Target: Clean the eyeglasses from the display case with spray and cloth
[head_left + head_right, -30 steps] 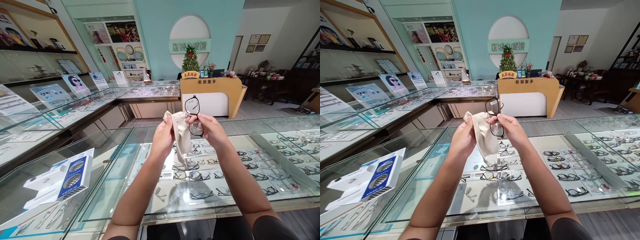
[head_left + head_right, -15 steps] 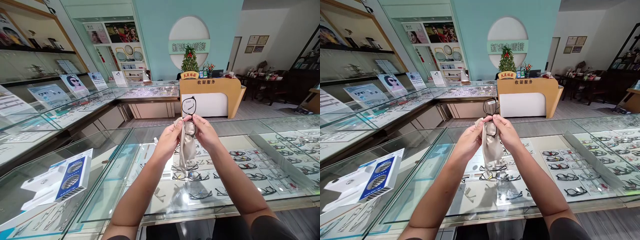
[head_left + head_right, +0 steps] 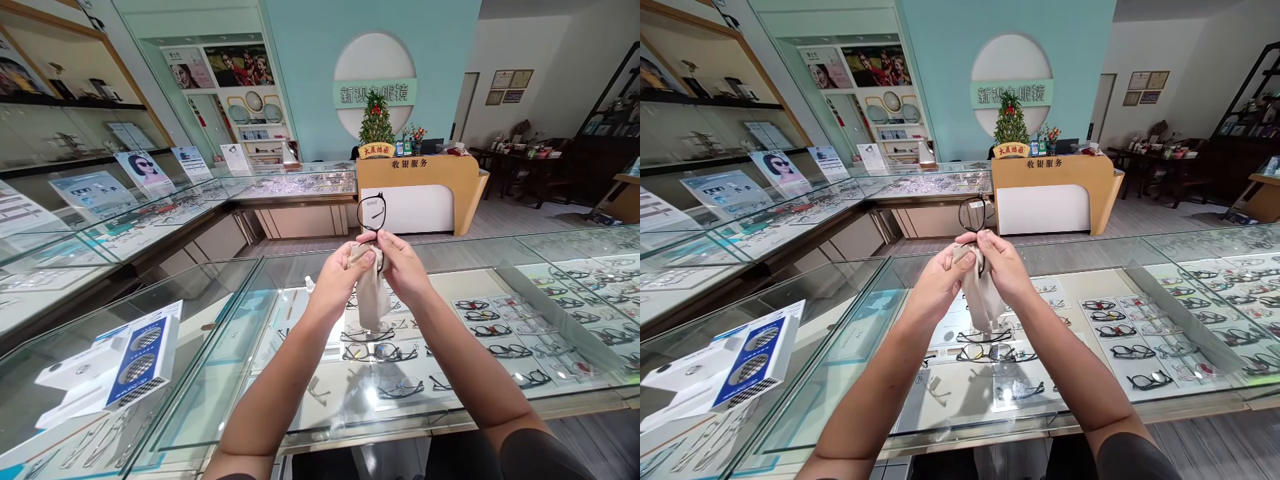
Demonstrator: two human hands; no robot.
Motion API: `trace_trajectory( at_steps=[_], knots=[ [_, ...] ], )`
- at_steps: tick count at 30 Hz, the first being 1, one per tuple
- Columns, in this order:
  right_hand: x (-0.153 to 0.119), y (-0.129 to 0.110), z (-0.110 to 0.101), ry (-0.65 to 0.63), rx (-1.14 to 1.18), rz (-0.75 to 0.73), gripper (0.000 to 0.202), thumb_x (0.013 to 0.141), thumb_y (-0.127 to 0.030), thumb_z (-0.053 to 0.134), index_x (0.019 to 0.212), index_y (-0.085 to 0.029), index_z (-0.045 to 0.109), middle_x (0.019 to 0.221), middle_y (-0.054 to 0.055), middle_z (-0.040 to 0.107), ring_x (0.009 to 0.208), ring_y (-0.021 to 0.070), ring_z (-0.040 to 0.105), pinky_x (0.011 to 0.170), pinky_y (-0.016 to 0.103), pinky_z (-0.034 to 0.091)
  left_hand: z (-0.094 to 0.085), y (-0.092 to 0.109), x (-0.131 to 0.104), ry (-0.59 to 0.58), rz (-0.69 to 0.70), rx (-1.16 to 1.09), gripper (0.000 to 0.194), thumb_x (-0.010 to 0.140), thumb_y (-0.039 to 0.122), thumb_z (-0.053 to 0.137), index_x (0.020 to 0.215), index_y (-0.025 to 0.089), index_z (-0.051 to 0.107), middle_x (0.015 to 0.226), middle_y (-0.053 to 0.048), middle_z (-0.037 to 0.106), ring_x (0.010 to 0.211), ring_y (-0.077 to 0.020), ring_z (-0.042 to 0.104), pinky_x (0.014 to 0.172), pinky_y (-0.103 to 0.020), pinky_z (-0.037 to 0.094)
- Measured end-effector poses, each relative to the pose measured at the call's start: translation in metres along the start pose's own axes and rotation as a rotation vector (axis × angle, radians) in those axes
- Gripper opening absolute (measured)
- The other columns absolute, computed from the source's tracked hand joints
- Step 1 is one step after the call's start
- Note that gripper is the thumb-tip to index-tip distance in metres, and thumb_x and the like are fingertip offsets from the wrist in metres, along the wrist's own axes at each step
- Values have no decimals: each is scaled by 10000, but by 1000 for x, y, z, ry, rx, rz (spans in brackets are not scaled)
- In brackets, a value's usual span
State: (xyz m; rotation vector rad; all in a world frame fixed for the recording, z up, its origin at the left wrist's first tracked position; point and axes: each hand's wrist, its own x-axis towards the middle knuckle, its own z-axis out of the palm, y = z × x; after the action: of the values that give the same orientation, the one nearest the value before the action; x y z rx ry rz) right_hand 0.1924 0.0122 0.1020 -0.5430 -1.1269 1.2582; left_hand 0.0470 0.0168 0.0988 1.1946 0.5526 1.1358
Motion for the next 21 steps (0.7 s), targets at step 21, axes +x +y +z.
trace_trajectory(
  at_steps=[21],
  knots=[
    [-4, -2, 8, 64, 25, -27, 433, 884, -670, 808, 959, -244, 825, 900, 19, 649, 796, 162, 590, 742, 292, 491, 10, -7, -2, -4, 41, -8, 460, 802, 554, 935, 1000, 160, 805, 878, -40, 731, 749, -130, 572, 688, -239, 442]
  ],
)
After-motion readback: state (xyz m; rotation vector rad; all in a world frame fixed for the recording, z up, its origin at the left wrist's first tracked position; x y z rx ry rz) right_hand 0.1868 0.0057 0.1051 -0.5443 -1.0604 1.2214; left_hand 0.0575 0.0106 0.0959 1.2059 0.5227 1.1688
